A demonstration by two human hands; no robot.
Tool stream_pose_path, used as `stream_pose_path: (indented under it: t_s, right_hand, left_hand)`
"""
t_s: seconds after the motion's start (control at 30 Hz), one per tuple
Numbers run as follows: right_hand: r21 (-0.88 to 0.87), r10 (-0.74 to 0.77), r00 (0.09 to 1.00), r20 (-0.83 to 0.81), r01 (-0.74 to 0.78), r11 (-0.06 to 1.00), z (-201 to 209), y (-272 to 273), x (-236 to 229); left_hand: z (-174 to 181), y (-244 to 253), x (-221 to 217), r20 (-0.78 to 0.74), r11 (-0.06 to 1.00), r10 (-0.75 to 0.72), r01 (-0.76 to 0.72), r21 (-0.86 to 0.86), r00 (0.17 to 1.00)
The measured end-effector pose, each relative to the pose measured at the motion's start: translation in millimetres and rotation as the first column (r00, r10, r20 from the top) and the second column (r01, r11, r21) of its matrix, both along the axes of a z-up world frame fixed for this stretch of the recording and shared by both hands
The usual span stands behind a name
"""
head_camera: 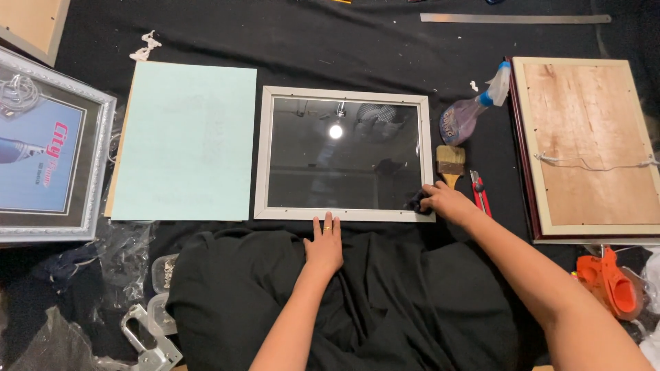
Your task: The person cleans the glass inside a picture frame by hand.
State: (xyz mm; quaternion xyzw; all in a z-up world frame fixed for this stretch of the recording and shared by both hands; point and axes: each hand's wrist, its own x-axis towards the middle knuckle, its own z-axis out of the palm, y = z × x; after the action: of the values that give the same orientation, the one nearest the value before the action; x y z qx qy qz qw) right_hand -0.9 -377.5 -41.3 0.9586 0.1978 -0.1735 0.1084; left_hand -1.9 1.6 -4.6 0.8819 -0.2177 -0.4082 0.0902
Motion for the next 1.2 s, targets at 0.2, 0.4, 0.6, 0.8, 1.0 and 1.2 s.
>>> stream_pose_path:
  t_s: [0.2, 0.4, 0.6, 0.8, 1.0, 1.2]
  right_hand:
    - [0.097, -0.058, 0.996, 0.070, 0.052, 0.994, -28, -2, 1]
    - [0.318, -0.074, 0.991, 0.112, 0.035, 0.947, -28, 77, 26]
    - [0.500, -0.038, 0.981, 0.193, -0.064, 0.864, -23, 181, 64]
    - [0.653, -0.042, 0.971, 0.237, -0.127, 0.747, -65, 283, 108]
    - [0.631, -0.208, 0.925, 0.317, -0.042, 0.774, -51, 373, 115]
    - [0.606, -0.180, 0.945, 0.272, -0.023, 0.795, 0, 337, 94]
  left_hand:
    - [-16, -3, -2, 0.041, 0.998, -0.054, 0.053, 0.013, 0.998]
    - [-12, -3, -2, 0.038, 0.996, -0.088, 0.086, 0.031, 0.995]
    - [-8, -4, -6, 0.064, 0.997, -0.080, 0.079, 0.022, 0.995]
    - [75, -6, 15, -0.053, 0.943, -0.204, 0.211, 0.258, 0.978]
    - [25, -11, 11, -0.002, 0.966, -0.131, 0.128, 0.225, 0.991]
    - [-16, -21, -3, 0.070, 0.985, -0.062, 0.050, 0.168, 0.996]
